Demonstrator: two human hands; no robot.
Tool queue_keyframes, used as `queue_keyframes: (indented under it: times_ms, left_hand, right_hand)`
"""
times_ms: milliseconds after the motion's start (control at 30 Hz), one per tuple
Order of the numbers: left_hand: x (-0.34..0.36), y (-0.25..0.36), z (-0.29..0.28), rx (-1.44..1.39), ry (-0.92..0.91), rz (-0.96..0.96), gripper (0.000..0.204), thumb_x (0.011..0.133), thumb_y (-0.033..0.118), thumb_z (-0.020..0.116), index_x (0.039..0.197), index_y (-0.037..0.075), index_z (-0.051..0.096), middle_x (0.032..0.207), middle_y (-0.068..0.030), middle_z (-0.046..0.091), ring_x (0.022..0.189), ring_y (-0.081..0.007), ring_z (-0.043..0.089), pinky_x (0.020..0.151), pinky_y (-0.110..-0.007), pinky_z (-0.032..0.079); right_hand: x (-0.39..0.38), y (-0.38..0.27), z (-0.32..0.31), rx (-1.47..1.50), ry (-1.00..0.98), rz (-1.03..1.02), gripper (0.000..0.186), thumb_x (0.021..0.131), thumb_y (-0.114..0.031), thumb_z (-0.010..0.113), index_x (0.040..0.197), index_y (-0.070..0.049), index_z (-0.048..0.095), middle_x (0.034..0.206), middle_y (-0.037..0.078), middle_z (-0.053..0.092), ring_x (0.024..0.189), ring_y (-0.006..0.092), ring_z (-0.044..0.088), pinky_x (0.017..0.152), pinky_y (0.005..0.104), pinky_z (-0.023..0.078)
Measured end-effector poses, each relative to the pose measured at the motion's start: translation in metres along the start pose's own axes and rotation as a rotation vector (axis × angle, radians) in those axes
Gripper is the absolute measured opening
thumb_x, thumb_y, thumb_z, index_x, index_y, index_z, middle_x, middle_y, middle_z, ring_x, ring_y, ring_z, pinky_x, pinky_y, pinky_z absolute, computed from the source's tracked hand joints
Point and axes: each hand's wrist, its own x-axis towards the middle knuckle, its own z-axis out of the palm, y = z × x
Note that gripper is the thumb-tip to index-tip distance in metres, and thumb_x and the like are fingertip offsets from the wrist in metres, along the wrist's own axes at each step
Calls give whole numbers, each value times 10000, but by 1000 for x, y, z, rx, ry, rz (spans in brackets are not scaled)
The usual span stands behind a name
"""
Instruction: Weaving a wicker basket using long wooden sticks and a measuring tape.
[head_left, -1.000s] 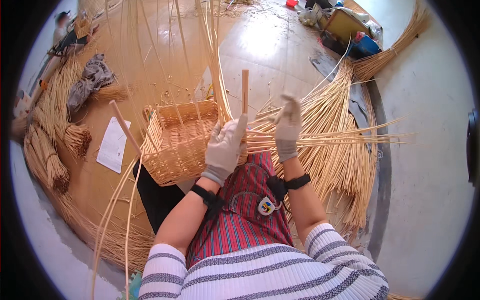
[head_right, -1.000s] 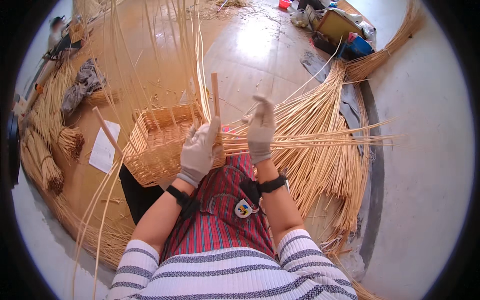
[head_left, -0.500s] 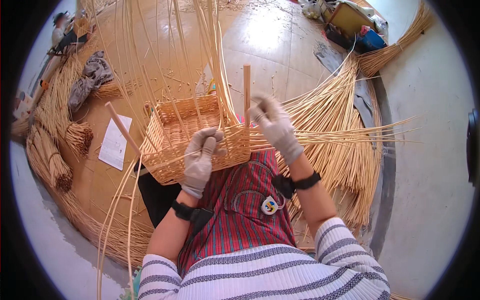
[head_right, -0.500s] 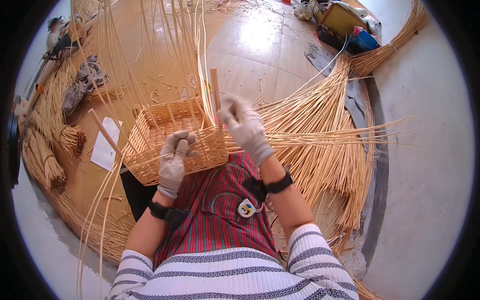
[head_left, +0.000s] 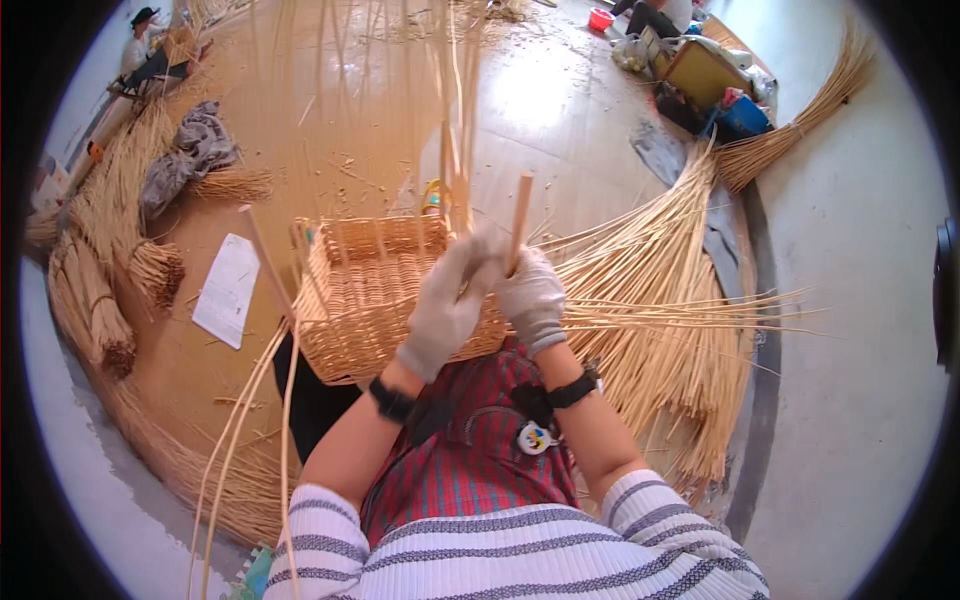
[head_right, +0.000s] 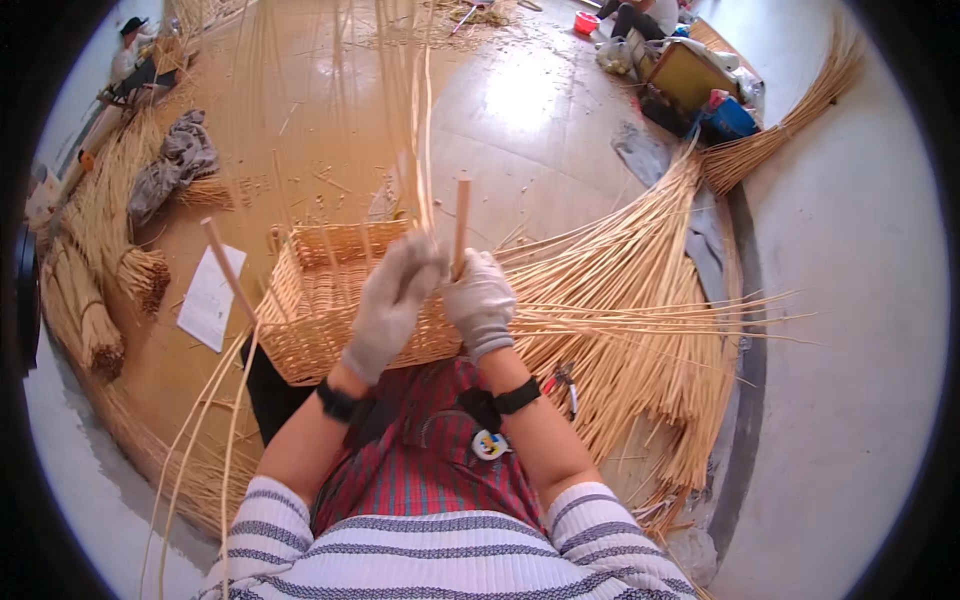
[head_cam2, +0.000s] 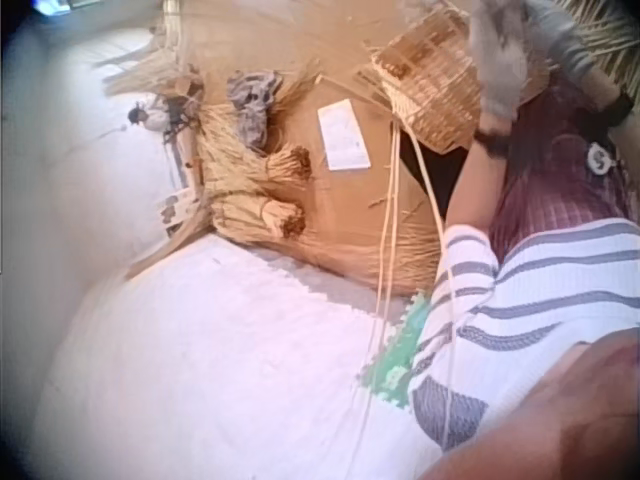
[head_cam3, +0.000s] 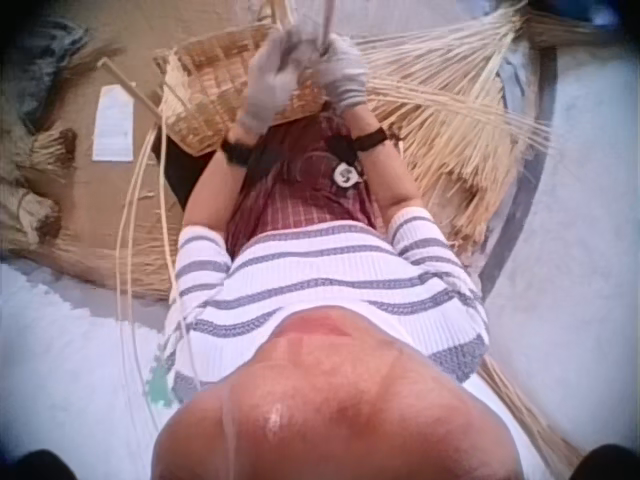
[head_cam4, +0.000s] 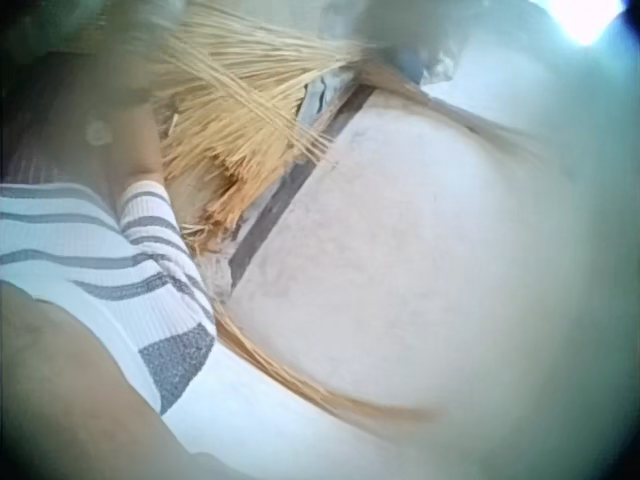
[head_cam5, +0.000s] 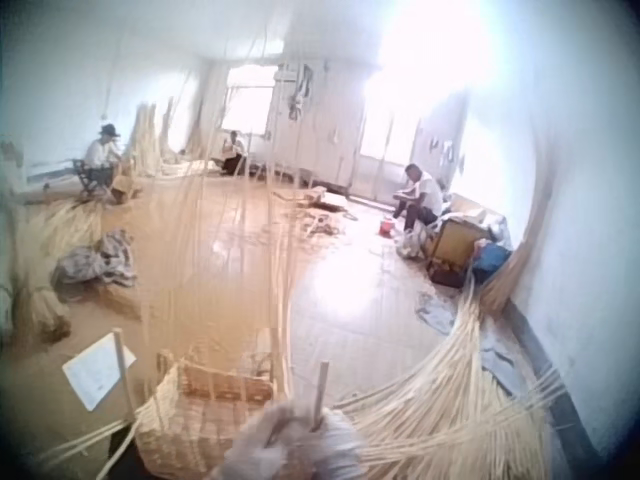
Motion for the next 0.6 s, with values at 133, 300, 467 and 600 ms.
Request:
queue_keyframes:
  times_ms: [133, 300, 467, 600]
  left_hand:
    - [-113, 0, -98, 118, 213, -284, 198, 1048, 136, 670, 1211, 24, 683, 969, -52, 732, 828, -83, 686, 699, -230, 572]
    - [-151, 3, -173, 218, 800, -182, 187, 989, 128, 756, 1105, 11, 669, 832, -31, 690, 652, -124, 622, 594, -283, 516]
    - [-158, 3, -184, 508, 714, -97, 164, 948, 124, 807, 1010, 15, 701, 823, -48, 682, 718, -135, 630, 644, -310, 521]
    - [-170, 14, -204, 134, 467, -194, 173, 962, 110, 781, 1092, 18, 714, 983, -37, 692, 883, -127, 651, 802, -297, 553]
  right_hand:
    - [-11, 0, -1, 0, 273, -150, 258, 915, -275, 760, 1084, -110, 656, 866, 121, 616, 794, 332, 644, 696, 445, 520]
    - [-36, -40, -8, 459, 452, -74, 351, 931, -156, 735, 1277, -127, 682, 873, 80, 644, 829, 222, 668, 708, 358, 519]
    - [-99, -147, -6, 686, -386, -609, 221, 939, -213, 724, 1159, -209, 743, 1020, 82, 736, 936, 305, 713, 817, 421, 584]
    - [-136, -225, 3, 492, -633, -859, 342, 917, -394, 724, 1208, -224, 667, 831, 83, 673, 779, 314, 710, 654, 440, 571]
